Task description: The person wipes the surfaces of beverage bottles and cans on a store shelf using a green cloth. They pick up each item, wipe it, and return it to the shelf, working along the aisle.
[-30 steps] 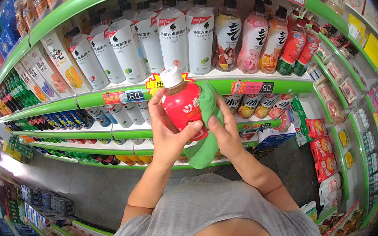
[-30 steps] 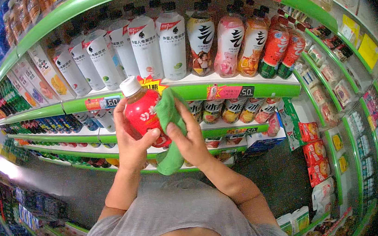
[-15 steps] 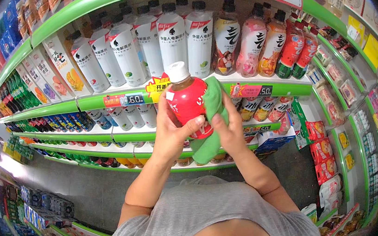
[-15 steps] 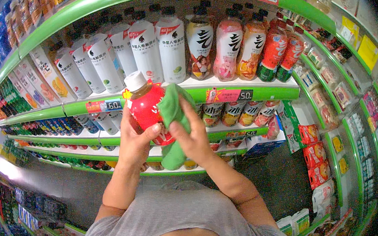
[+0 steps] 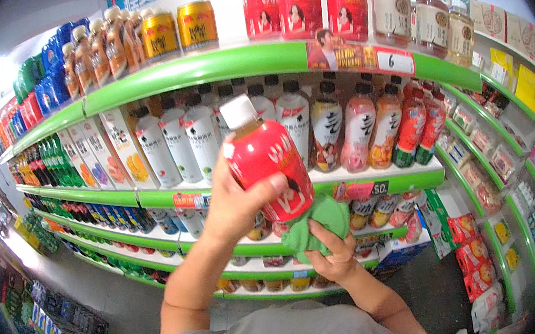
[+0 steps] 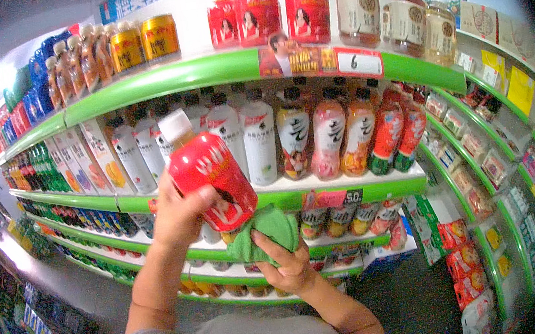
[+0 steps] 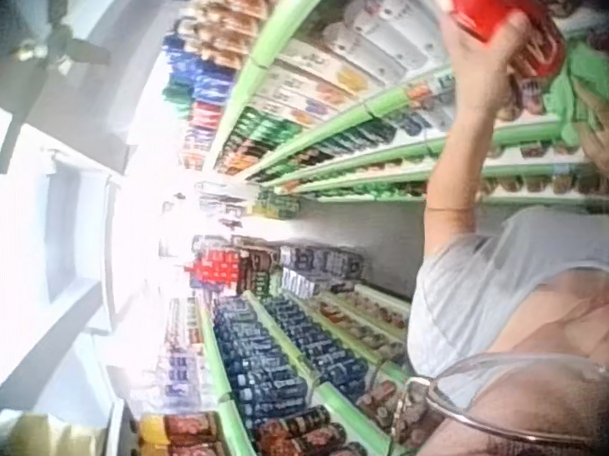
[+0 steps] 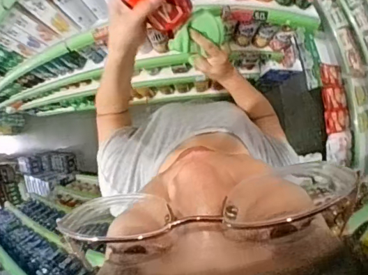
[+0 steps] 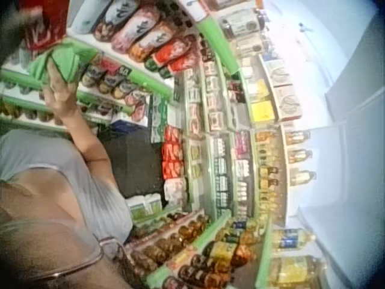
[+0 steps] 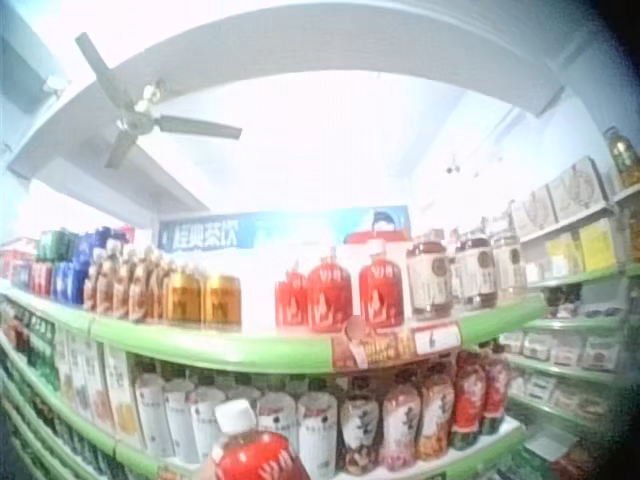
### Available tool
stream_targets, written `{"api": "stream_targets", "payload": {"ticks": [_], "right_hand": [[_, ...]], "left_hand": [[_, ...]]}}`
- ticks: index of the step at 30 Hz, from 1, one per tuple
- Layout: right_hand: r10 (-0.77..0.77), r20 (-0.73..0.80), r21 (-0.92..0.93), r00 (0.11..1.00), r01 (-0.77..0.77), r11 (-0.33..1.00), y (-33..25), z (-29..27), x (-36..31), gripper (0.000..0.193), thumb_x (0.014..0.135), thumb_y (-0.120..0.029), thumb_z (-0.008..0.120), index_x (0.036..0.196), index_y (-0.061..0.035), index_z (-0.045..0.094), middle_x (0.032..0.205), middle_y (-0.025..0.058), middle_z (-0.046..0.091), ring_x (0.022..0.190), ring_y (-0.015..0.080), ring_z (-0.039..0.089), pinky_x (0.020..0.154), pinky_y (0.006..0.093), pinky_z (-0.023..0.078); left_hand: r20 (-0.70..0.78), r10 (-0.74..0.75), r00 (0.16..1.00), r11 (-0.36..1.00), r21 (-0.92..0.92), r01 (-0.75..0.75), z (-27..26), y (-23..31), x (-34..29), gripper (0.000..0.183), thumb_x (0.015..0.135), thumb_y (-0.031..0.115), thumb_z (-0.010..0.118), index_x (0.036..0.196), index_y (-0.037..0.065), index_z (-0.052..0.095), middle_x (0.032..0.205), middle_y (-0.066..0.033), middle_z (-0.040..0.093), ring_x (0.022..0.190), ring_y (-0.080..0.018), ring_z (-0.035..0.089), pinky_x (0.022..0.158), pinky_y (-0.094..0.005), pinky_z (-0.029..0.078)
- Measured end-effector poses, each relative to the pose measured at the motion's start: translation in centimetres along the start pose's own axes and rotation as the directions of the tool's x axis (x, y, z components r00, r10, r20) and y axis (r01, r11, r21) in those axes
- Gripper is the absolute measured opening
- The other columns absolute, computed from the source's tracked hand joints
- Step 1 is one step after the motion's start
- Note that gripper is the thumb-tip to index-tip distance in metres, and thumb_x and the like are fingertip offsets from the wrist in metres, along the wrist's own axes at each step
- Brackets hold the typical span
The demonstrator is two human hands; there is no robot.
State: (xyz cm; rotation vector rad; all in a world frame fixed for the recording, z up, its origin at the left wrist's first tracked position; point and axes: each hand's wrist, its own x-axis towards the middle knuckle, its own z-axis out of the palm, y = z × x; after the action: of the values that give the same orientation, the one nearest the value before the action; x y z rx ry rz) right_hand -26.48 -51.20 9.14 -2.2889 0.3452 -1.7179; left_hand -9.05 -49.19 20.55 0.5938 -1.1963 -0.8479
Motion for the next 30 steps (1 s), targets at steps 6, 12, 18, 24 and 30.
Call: {"api": "stream_targets", "payload": {"ticks": [6,12,18,24,30], "right_hand": [[0.144,0.017,0.022,0.989,-0.145,0.989,-0.4,-1.1,-0.9,0.052,0.065,0.0,0.067,0.117,-0.0019,0.058,0.113,0.0207,0.058,0.105,0.0376,0.056,0.093,0.0418,0.042],[0.202,0.055,0.053,0.978,-0.204,0.977,-0.6,-1.8,-1.5,0.053,0.066,-0.004,0.071,0.118,-0.0015,0.056,0.114,0.0211,0.058,0.105,0.0378,0.056,0.093,0.0417,0.042],[0.192,0.07,0.03,0.979,-0.194,0.981,-0.9,-2.3,-1.8,0.053,0.068,-0.008,0.072,0.118,-0.0038,0.057,0.113,0.0198,0.058,0.103,0.0362,0.057,0.091,0.0403,0.044],[0.169,0.062,0.008,0.984,-0.17,0.985,-0.9,-2.3,-1.7,0.047,0.069,-0.005,0.069,0.114,0.0014,0.057,0.107,0.0186,0.061,0.097,0.0318,0.061,0.087,0.0373,0.046],[0.151,0.065,0.008,0.986,-0.152,0.988,-1.0,-2.4,-1.6,0.047,0.068,-0.004,0.069,0.113,0.0019,0.057,0.105,0.0185,0.062,0.096,0.0317,0.061,0.086,0.0367,0.047]], "left_hand": [[0.118,0.359,0.926,0.898,0.226,-0.377,1.3,8.2,11.2,0.052,0.068,0.018,0.078,0.11,0.002,0.051,0.095,-0.0074,0.062,0.082,-0.0137,0.061,0.075,-0.0293,0.05],[0.072,0.368,0.927,0.712,0.62,-0.331,1.2,11.2,20.6,0.051,0.067,0.028,0.08,0.102,-0.002,0.057,0.088,-0.0119,0.064,0.073,-0.018,0.066,0.058,-0.0311,0.057],[0.022,0.295,0.955,0.609,0.766,-0.206,0.6,9.2,23.8,0.037,0.067,0.021,0.08,0.09,-0.002,0.064,0.08,-0.0138,0.067,0.067,-0.0191,0.067,0.058,-0.032,0.057],[-0.031,0.251,0.967,0.439,0.895,-0.085,0.6,8.7,25.6,0.047,0.062,0.029,0.082,0.089,-0.006,0.064,0.08,-0.0154,0.067,0.067,-0.0192,0.067,0.059,-0.0305,0.055],[-0.029,0.336,0.942,0.217,0.975,-0.048,0.4,8.0,26.4,0.083,0.055,0.048,0.082,0.104,-0.012,0.051,0.091,-0.0208,0.064,0.081,-0.0249,0.066,0.069,-0.032,0.053]]}}
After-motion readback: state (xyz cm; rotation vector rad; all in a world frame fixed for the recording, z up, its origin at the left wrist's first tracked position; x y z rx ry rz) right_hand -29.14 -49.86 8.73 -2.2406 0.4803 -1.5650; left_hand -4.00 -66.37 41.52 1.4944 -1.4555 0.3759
